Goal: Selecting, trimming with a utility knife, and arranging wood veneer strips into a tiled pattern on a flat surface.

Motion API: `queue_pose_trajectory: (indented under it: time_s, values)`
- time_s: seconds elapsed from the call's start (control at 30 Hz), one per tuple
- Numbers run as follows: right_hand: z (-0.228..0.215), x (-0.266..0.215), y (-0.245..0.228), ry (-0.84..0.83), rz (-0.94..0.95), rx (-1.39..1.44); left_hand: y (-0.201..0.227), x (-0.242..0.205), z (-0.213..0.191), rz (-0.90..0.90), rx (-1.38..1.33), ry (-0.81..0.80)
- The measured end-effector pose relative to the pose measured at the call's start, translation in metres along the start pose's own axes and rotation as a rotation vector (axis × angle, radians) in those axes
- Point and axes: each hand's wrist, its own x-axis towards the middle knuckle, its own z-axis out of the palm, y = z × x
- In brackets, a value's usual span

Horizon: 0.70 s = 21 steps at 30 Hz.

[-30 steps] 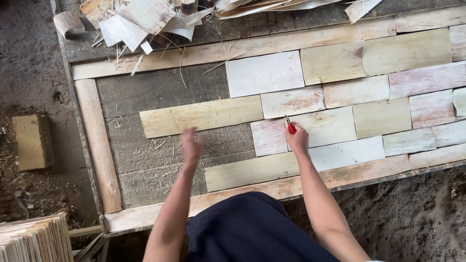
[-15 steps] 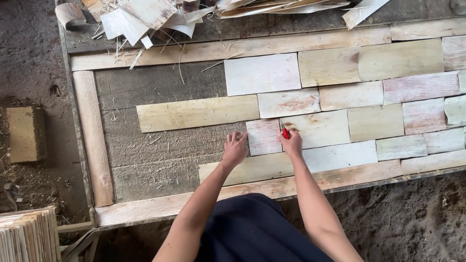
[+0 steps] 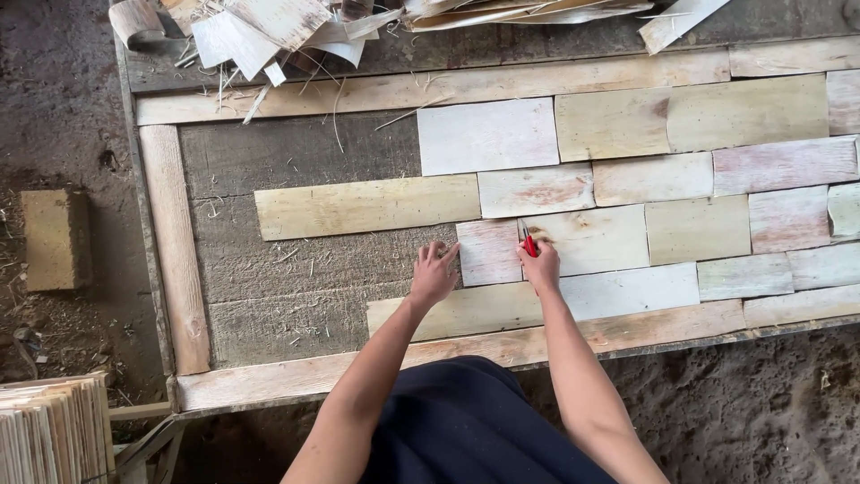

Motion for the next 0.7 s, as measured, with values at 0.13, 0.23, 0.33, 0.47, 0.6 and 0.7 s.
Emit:
queue_pose_trajectory:
  time_s: [0.13, 0.23, 0.33, 0.47, 0.6, 0.7]
  values:
    - [0.003, 0.005, 0.005, 0.009, 0.0, 0.023, -0.003, 0.001, 0.003, 0.01, -0.003, 0.004]
    - [0.003, 0.005, 0.004, 0.013, -0.007, 0.028, -0.004, 0.002, 0.003, 0.005, -0.018, -0.002]
    - [0.0, 0.0, -0.001, 0.011, -0.013, 0.045, -0.006, 0.004, 0.007, 0.004, -0.008, 0.003]
    - [0.0, -0.001, 0.0, 0.009, -0.01, 0.048, -0.005, 0.003, 0.003, -0.009, -0.028, -0.001]
    - [-0.007, -0.019, -0.021, -0.018, 0.038, 0.094, -0.008, -0.001, -0.001, -0.006, -0.129, 0.013]
    - [-0.005, -0.015, -0.013, -0.017, 0.041, 0.069, -0.022, -0.018, 0.003, 0.02, -0.145, 0.081]
